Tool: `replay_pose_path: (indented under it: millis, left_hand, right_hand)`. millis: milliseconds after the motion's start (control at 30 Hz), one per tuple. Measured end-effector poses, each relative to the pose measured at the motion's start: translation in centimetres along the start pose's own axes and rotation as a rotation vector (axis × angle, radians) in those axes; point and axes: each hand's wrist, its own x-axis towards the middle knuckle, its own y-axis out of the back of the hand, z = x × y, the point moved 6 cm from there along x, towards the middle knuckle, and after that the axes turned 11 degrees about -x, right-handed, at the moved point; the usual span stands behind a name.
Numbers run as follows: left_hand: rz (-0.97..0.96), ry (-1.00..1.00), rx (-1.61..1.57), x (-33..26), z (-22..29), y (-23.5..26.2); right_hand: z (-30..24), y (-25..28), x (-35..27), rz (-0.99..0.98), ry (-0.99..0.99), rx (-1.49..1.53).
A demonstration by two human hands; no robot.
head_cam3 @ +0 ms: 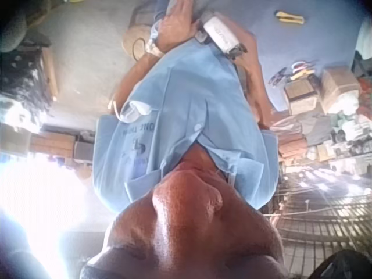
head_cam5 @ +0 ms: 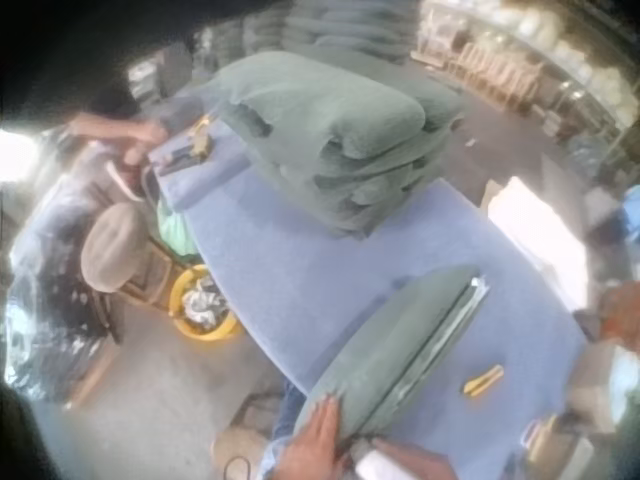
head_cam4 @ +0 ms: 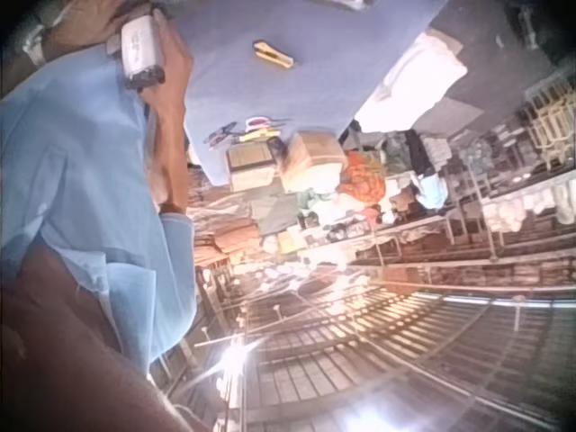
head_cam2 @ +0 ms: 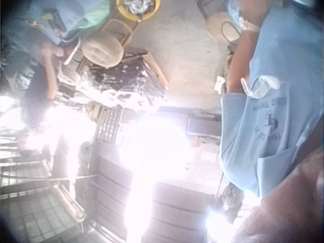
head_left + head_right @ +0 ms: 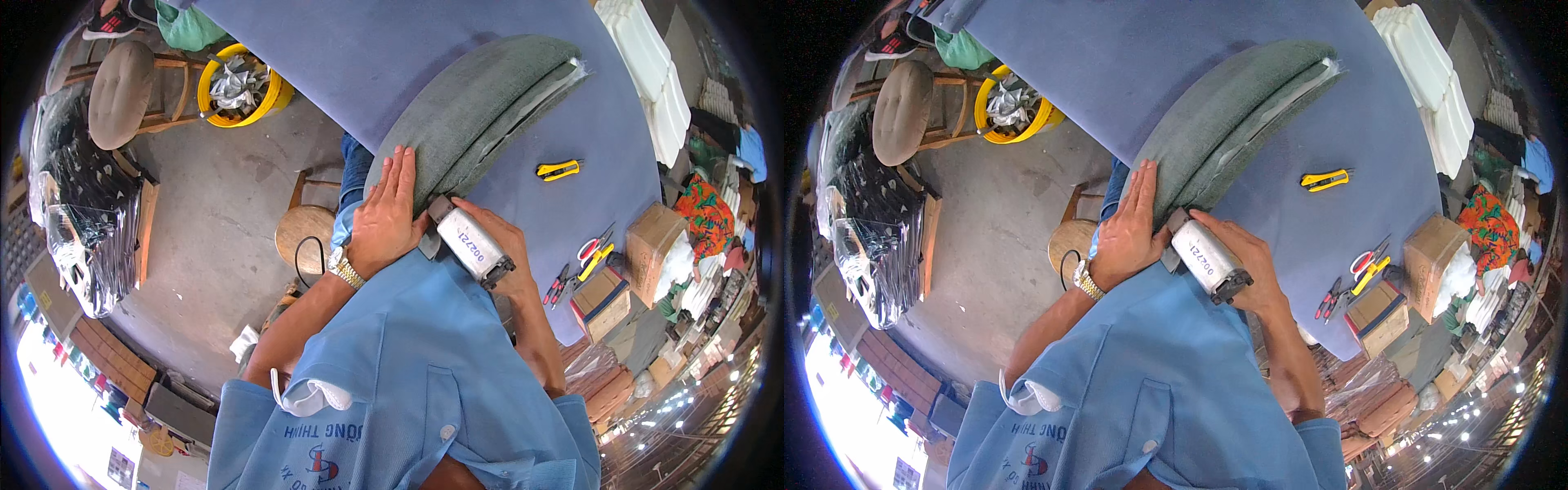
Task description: The person uses a staple gun to attach fabric to a cushion, then trims excess fabric with a utility knife. They fold and stack the finished cushions on a nearby pallet.
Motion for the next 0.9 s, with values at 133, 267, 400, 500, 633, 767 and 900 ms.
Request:
replay_pose_path:
  millis: [133, 267, 400, 500, 633, 767, 900]
  left_hand:
    - [-0.027, 0.015, 0.004, -0.1, -0.2, -0.1]
    - [-0.04, 0.04, 0.003, -0.2, -0.5, -0.3]
    - [-0.027, 0.041, -0.025, 0.2, -0.7, 0.2]
    - [-0.033, 0.043, -0.039, 0.1, -0.6, 0.4]
    - [-0.023, 0.026, -0.052, 0.0, -0.6, 0.2]
    - [-0.021, 0.006, -0.02, -0.2, -0.8, -0.2]
    - [-0.011, 0.012, -0.117, 0.0, -1.5, 0.3]
  right_hand:
    - [0.1, -0.1, 0.2, -0.037, 0.008, -0.001]
    - [-0.4, -0.3, 1.1, -0.092, -0.033, 0.033]
    - [-0.3, -0.6, 0.9, -0.022, 0.036, 0.045]
    - [-0.4, -0.8, 0.5, -0.007, 0.018, -0.027]
    - [-0.7, -0.6, 0.1, -0.074, 0.003, -0.022]
    - [-0.8, -1.1, 0.5, -0.091, -0.011, -0.015]
    - [-1.3, -2.0, 0.9, 0.018, 0.077, -0.023]
